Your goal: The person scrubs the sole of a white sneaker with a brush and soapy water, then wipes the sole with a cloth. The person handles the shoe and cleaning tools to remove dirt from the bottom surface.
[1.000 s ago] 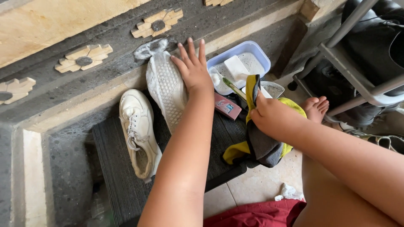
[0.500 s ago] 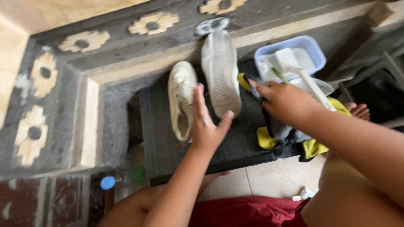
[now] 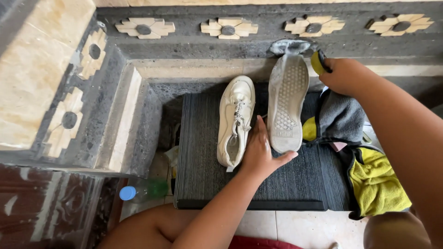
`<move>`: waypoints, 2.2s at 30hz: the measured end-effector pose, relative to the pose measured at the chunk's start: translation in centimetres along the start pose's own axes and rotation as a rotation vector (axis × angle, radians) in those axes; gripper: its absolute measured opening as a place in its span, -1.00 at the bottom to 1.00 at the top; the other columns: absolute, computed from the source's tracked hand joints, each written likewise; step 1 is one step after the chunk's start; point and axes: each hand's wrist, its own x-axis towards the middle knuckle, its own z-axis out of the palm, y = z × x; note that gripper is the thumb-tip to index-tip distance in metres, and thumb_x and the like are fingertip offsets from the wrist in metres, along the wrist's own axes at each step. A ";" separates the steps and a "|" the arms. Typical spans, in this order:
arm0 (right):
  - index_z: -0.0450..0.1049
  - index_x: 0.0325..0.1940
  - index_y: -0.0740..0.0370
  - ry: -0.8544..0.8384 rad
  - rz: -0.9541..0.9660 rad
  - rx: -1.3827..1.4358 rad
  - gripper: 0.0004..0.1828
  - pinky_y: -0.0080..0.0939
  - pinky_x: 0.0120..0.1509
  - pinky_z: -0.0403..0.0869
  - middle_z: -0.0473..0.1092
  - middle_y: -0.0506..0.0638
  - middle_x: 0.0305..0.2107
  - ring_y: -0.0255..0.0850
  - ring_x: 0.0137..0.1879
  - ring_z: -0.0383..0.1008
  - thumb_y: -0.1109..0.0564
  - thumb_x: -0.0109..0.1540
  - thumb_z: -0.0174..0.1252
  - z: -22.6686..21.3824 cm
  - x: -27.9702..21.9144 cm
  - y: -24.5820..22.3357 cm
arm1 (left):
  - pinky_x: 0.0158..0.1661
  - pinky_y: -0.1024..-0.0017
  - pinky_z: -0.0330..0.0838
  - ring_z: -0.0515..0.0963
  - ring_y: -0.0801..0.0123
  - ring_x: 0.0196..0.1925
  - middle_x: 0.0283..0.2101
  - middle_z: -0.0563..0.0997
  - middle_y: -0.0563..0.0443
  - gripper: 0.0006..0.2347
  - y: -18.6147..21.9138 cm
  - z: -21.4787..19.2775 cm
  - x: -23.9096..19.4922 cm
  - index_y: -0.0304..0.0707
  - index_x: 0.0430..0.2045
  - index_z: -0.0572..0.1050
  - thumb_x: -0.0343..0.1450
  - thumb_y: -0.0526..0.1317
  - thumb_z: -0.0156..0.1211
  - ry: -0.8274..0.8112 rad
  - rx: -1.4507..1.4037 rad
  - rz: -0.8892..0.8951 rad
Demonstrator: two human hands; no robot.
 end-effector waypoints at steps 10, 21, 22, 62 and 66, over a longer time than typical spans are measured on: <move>0.40 -0.25 0.29 -0.067 0.161 0.502 -0.82 0.01 -0.27 0.17 0.32 0.22 -0.37 0.08 -0.27 0.24 0.16 0.21 -0.07 -1.2 -0.2 -2.6 | 0.29 -0.07 0.19 0.28 -0.18 0.42 0.46 0.18 -0.39 -0.04 -0.5 0.4 0.1 -0.34 0.45 -0.18 0.27 0.19 0.22 -0.109 -0.008 0.032; 0.45 -0.05 0.29 0.014 0.042 0.582 -0.78 -0.01 -0.35 0.28 0.38 0.16 -0.39 0.01 -0.38 0.31 0.20 0.31 -0.06 -2.5 -2.2 -1.5 | 0.33 -0.09 0.13 0.42 -0.04 0.36 0.32 0.44 -0.26 -0.22 -2.2 2.1 -0.6 -0.41 0.35 0.14 0.31 0.09 0.31 0.104 0.227 0.278; 0.45 -0.05 0.29 0.014 0.042 0.581 -0.78 -0.01 -0.35 0.28 0.38 0.16 -0.39 0.01 -0.38 0.31 0.20 0.31 -0.06 -2.6 -2.4 -1.4 | 0.33 -0.09 0.13 0.42 -0.04 0.36 0.32 0.44 -0.26 -0.22 -2.3 2.2 -0.6 -0.41 0.35 0.14 0.31 0.09 0.31 0.105 0.226 0.278; 0.24 -0.25 0.26 -0.038 0.008 0.948 -0.97 -0.19 -0.38 0.29 0.26 0.07 -0.50 -0.19 -0.43 0.22 0.30 0.28 -0.04 -2.1 -1.4 3.0 | 0.40 -0.05 0.04 0.36 -0.02 0.40 0.35 0.36 -0.39 -0.11 -0.9 1.6 -1.0 -0.57 0.40 -0.06 0.32 0.05 0.29 0.035 0.370 0.255; 0.46 0.08 0.27 0.001 0.028 0.331 -0.68 0.00 -0.40 0.31 0.44 0.22 -0.46 -0.01 -0.50 0.30 0.04 0.39 -0.05 -4.1 -5.7 -1.3 | 0.41 -0.03 0.00 0.35 0.02 0.40 0.33 0.40 -0.30 -0.21 -0.8 1.9 -1.0 -0.52 0.36 0.08 0.31 0.03 0.25 0.058 0.358 0.247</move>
